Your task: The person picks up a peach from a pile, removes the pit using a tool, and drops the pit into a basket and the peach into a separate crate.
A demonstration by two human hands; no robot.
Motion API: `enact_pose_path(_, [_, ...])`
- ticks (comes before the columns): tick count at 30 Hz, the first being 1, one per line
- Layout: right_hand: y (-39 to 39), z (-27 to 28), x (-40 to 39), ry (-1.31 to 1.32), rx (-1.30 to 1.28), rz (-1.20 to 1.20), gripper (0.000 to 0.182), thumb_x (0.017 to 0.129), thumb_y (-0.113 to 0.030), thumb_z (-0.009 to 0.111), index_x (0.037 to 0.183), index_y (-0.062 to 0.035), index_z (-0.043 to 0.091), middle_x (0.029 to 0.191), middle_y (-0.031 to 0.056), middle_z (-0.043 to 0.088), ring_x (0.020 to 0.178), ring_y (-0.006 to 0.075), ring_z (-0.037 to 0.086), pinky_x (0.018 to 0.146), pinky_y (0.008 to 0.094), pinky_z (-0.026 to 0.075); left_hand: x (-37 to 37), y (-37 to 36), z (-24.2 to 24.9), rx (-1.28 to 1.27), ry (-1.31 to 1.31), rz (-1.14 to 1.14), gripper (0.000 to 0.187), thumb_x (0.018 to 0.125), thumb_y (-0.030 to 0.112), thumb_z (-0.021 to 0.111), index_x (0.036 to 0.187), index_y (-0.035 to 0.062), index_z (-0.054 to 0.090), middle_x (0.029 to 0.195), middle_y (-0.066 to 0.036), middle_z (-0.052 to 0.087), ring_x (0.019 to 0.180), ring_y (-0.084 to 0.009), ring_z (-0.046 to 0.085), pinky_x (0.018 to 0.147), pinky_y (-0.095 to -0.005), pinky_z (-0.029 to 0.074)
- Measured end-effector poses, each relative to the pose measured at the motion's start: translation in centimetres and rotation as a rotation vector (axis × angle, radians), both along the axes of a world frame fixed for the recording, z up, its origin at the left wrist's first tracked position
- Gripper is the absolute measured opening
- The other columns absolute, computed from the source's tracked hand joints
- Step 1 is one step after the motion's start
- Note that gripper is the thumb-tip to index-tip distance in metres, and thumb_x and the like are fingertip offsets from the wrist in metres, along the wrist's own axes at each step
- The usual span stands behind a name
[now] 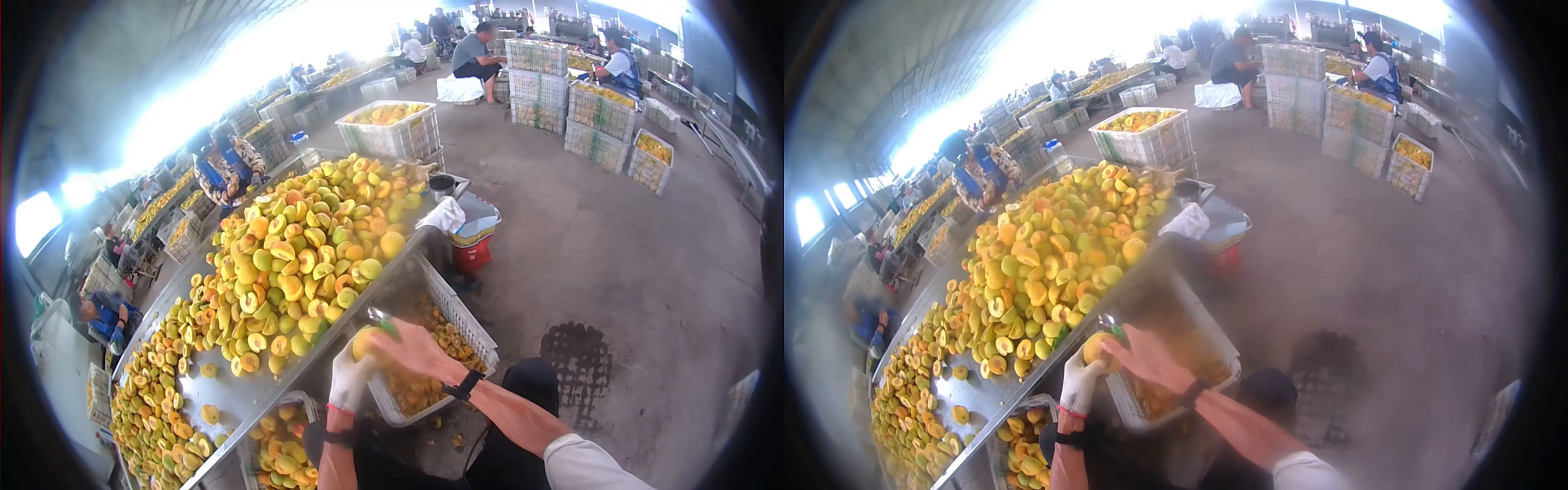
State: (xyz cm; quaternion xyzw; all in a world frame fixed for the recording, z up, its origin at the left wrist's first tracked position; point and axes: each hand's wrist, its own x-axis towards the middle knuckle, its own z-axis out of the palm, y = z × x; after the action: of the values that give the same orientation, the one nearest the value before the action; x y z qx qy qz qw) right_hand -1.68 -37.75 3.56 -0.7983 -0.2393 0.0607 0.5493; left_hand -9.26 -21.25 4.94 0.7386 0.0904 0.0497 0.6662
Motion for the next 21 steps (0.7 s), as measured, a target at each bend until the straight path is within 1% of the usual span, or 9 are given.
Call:
enact_pose_path(4, [0.2,0.2,-0.5,0.016,0.099,-0.018,0.055,0.099,-0.049,0.063,0.110,0.0041,0.066,0.099,0.0265,0.070,0.093,0.0402,0.069,0.082,0.0458,0.052,-0.7,-1.0,0.9,-0.121,-0.059,0.052,0.044,0.094,0.017,0.067,0.135,0.0011,0.064,0.103,0.000,0.069,0.078,-0.0042,0.057,0.066,-0.0215,0.046])
enact_pose_path(6, [0.2,0.5,-0.5,0.101,0.132,-0.021,0.049,0.097,-0.045,0.067,0.118,-0.0009,0.068,0.106,0.0190,0.073,0.098,0.0293,0.069,0.089,0.0395,0.052,-0.7,-0.1,0.0,-0.156,-0.080,0.034,0.045,0.097,0.025,0.067,0.134,-0.0011,0.062,0.103,-0.003,0.070,0.079,-0.0089,0.062,0.068,-0.0239,0.049])
enact_pose_path(7, [0.2,0.6,-0.4,0.100,0.127,-0.018,0.049,0.097,-0.045,0.067,0.118,-0.0009,0.068,0.106,0.0190,0.073,0.098,0.0293,0.069,0.089,0.0395,0.052,-0.7,0.4,-0.6,-0.186,-0.100,0.018,0.049,0.100,0.032,0.066,0.134,-0.0034,0.060,0.102,-0.006,0.071,0.079,-0.0136,0.066,0.069,-0.0263,0.052])
enact_pose_path(9, [0.5,0.8,-0.1,0.173,0.106,-0.033,0.049,0.097,-0.044,0.067,0.120,-0.0005,0.068,0.108,0.0176,0.073,0.099,0.0265,0.069,0.089,0.0385,0.052,-0.5,0.7,-1.8,-0.209,-0.080,0.056,0.047,0.103,0.035,0.062,0.132,-0.0018,0.063,0.102,-0.003,0.069,0.080,-0.0097,0.062,0.068,-0.0243,0.050])
enact_pose_path(11, [1.0,0.9,-0.5,0.150,0.109,-0.069,0.048,0.097,-0.043,0.067,0.119,-0.0002,0.068,0.107,0.0173,0.073,0.098,0.0260,0.069,0.089,0.0379,0.052,-0.3,0.8,-2.8,-0.233,-0.065,0.089,0.047,0.105,0.038,0.058,0.131,-0.0002,0.065,0.102,0.000,0.068,0.081,-0.0057,0.059,0.068,-0.0223,0.048])
enact_pose_path(14, [1.2,1.4,-1.0,0.152,0.153,-0.115,0.047,0.096,-0.041,0.068,0.118,0.0004,0.068,0.107,0.0171,0.073,0.097,0.0259,0.069,0.088,0.0372,0.052,0.2,0.2,-3.7,-0.151,-0.140,0.161,0.052,0.108,0.044,0.051,0.131,-0.0004,0.064,0.104,-0.002,0.068,0.084,-0.0079,0.060,0.069,-0.0235,0.048])
enact_pose_path(17, [1.3,1.8,-1.6,0.192,0.192,-0.091,0.046,0.096,-0.040,0.069,0.117,0.0008,0.067,0.107,0.0176,0.073,0.097,0.0275,0.069,0.089,0.0373,0.052,1.5,0.2,-5.2,-0.244,-0.116,0.269,0.059,0.109,0.051,0.045,0.133,-0.0002,0.062,0.109,-0.005,0.070,0.089,-0.0122,0.065,0.076,-0.0270,0.053])
enact_pose_path(19, [1.4,1.8,-2.7,0.143,0.258,-0.035,0.049,0.095,-0.039,0.071,0.123,0.0002,0.064,0.108,0.0213,0.072,0.100,0.0286,0.071,0.089,0.0399,0.053,2.4,-0.4,-5.0,-0.539,-0.285,0.347,0.067,0.108,0.060,0.041,0.133,0.0013,0.062,0.116,-0.008,0.070,0.100,-0.0162,0.067,0.087,-0.0307,0.056])
enact_pose_path(21, [1.6,0.6,-2.4,0.065,0.200,-0.033,0.049,0.094,-0.039,0.072,0.123,0.0000,0.062,0.104,0.0227,0.072,0.098,0.0308,0.072,0.086,0.0424,0.053,1.6,-0.6,-3.8,-0.594,-0.234,0.330,0.069,0.107,0.062,0.040,0.132,0.0021,0.062,0.119,-0.008,0.070,0.104,-0.0170,0.067,0.091,-0.0313,0.056])
